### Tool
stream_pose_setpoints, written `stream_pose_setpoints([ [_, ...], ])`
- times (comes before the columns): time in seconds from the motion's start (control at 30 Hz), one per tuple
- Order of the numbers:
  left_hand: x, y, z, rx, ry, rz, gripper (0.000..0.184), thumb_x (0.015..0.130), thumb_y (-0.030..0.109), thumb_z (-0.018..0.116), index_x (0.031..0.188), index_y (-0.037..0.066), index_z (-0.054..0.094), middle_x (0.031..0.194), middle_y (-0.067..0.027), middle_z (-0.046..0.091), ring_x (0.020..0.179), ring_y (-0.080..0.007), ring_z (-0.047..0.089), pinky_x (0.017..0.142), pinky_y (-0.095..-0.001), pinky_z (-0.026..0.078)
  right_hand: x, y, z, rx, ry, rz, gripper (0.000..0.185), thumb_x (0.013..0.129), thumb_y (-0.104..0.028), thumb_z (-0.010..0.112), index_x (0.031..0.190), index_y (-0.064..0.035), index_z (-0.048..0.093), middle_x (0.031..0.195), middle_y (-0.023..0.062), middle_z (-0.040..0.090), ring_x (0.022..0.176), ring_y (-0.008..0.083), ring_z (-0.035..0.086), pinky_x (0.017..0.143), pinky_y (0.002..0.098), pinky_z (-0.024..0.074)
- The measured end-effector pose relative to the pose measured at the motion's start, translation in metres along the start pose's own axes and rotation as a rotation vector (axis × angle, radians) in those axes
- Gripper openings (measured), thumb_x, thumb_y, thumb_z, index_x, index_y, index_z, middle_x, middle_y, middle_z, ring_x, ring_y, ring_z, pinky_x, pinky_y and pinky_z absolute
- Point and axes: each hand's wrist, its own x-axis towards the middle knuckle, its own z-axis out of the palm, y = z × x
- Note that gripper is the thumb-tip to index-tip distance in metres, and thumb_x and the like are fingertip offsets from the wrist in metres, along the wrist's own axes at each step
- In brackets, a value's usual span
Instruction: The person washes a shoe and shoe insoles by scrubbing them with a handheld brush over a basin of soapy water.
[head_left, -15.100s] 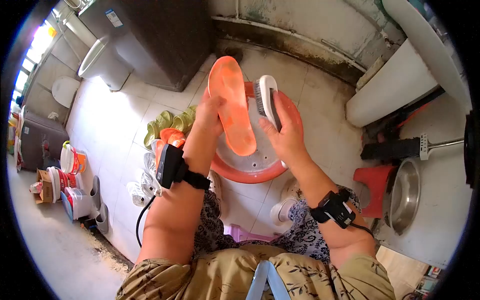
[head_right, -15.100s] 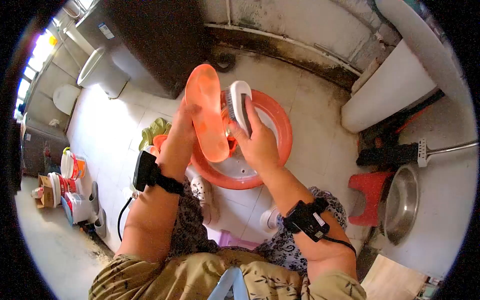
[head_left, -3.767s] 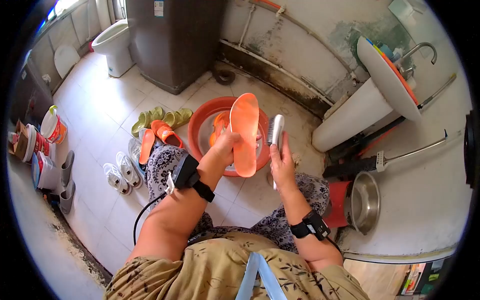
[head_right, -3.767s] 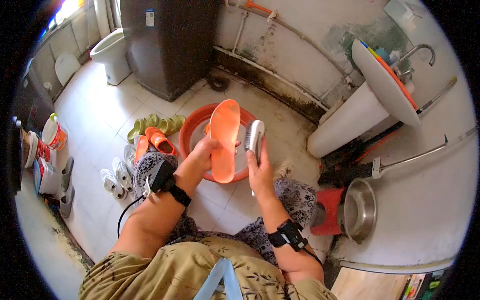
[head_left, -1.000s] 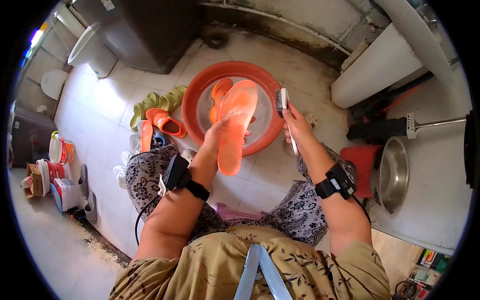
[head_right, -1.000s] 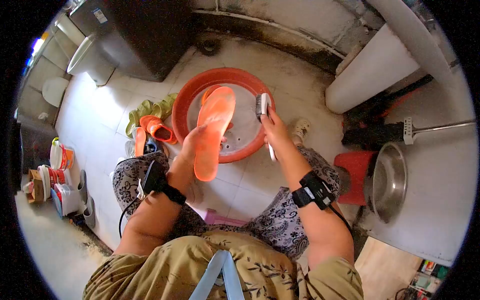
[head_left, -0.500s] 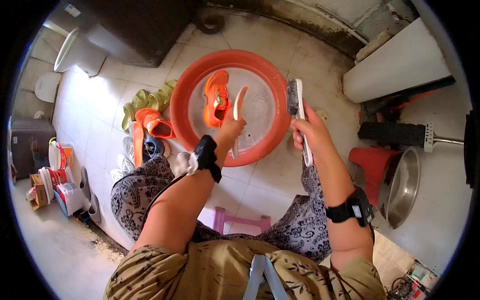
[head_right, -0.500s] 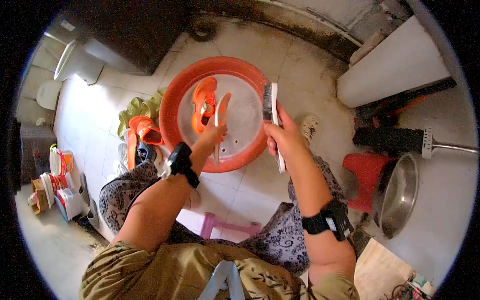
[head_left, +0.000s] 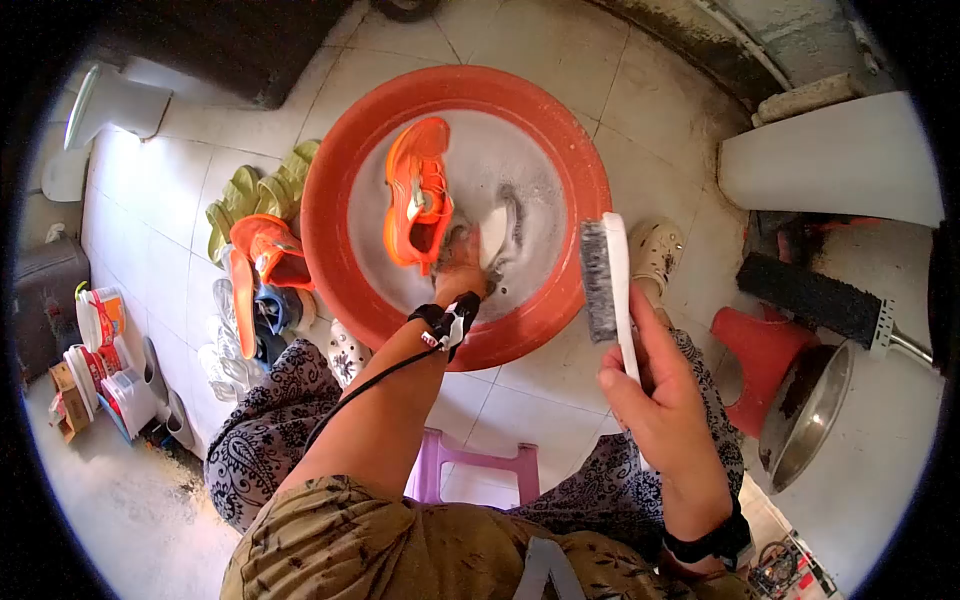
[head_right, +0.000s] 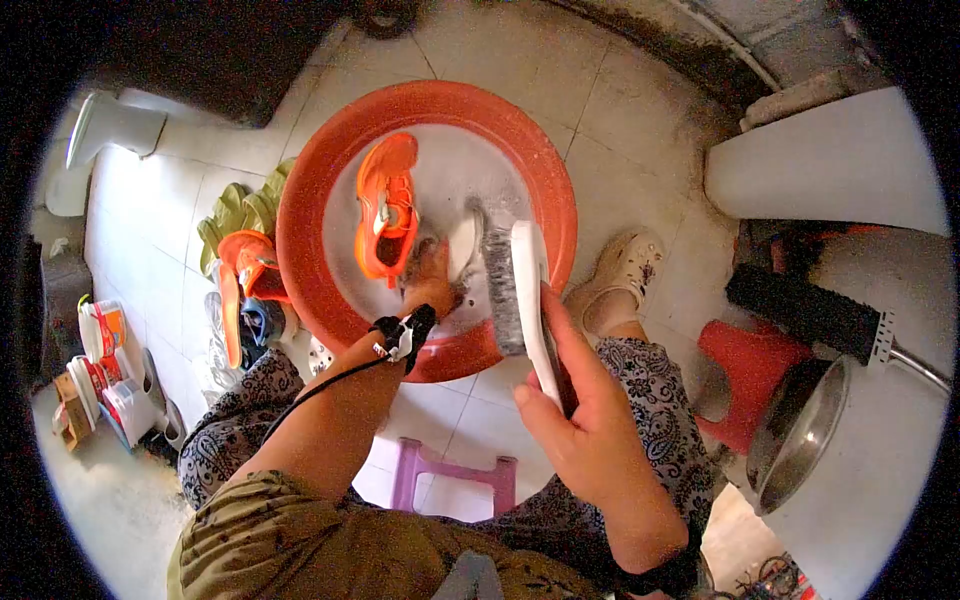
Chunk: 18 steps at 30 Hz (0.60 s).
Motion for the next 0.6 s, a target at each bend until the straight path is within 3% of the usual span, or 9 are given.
stream_pose_setpoints([
  [0.03,0.005,-0.005,0.005,-0.005,-0.007,-0.001,0.08,0.079,0.034,0.061,0.142,0.007,0.021,0.14,-0.0232,0.032,0.129,-0.0376,0.033,0.104,-0.0444,0.031,0.001,0.0,0.001,-0.003,0.001,0.008,0.069,0.081,0.002,0.052,0.143,-0.0052,0.024,0.097,0.0008,0.051,0.076,0.0054,0.044,0.07,0.0186,0.0405],
  [0.1,0.019,-0.015,0.006,-0.026,-0.53,-0.119,0.057,0.082,0.024,0.052,0.135,0.009,0.038,0.133,-0.0228,0.042,0.117,-0.0347,0.049,0.093,-0.0444,0.043,0.001,0.0,0.004,0.009,0.006,0.006,0.069,0.081,0.002,0.052,0.143,-0.0065,0.024,0.089,-0.0013,0.049,0.074,0.0048,0.044,0.067,0.018,0.0395],
  [0.13,0.04,-0.047,0.075,0.022,-0.354,-0.036,0.038,0.085,0.023,0.046,0.119,0.009,0.055,0.121,-0.0225,0.054,0.112,-0.035,0.053,0.092,-0.0444,0.043,0.001,-0.001,0.005,0.007,0.007,0.01,0.069,0.081,0.002,0.052,0.143,-0.0065,0.024,0.089,-0.0013,0.049,0.074,0.0048,0.044,0.067,0.018,0.0395],
  [0.17,0.038,-0.045,0.072,0.02,-0.354,-0.037,0.038,0.085,0.023,0.046,0.119,0.009,0.055,0.121,-0.0225,0.054,0.112,-0.035,0.053,0.092,-0.0444,0.043,0.001,-0.003,0.005,0.017,0.007,0.037,0.069,0.081,0.002,0.052,0.143,-0.0068,0.024,0.086,-0.0021,0.048,0.074,0.0045,0.044,0.067,0.0177,0.039],
  [0.37,0.007,0.001,-0.029,-0.717,0.065,0.065,0.026,0.083,0.015,0.053,0.1,-0.004,0.058,0.08,-0.0148,0.065,0.069,-0.0272,0.063,0.059,-0.0375,0.051,0.001,-0.007,0.007,0.065,0.002,0.003,0.067,0.082,0.0,0.053,0.143,-0.0068,0.025,0.084,-0.0031,0.047,0.073,0.0042,0.045,0.066,0.0175,0.0385],
  [0.4,-0.002,0.016,-0.044,-1.113,0.025,-0.181,0.026,0.086,0.021,0.052,0.095,-0.003,0.058,0.066,-0.0114,0.059,0.052,-0.0212,0.056,0.047,-0.0349,0.047,0.0,-0.006,0.007,0.076,-0.003,-0.004,0.067,0.083,0.0,0.053,0.143,-0.0068,0.025,0.087,-0.0025,0.049,0.076,0.0046,0.046,0.068,0.018,0.0395],
  [0.53,0.005,0.013,-0.04,-1.396,0.067,-0.369,0.036,0.09,0.033,0.05,0.097,-0.001,0.057,0.062,-0.0087,0.057,0.042,-0.0203,0.051,0.041,-0.0337,0.043,0.0,0.001,0.008,0.053,0.03,-0.067,0.065,0.084,-0.001,0.052,0.142,-0.0059,0.025,0.097,-0.0008,0.051,0.083,0.0056,0.047,0.076,0.0191,0.0401],
  [0.6,0.002,0.019,-0.05,-1.542,0.067,-0.361,0.033,0.089,0.029,0.051,0.102,-0.002,0.055,0.061,-0.0086,0.056,0.043,-0.0208,0.051,0.041,-0.0343,0.043,0.001,0.004,0.009,0.082,0.057,-0.078,0.064,0.084,-0.001,0.052,0.142,-0.0047,0.025,0.104,0.0003,0.051,0.089,0.0063,0.047,0.082,0.0199,0.0392],
])
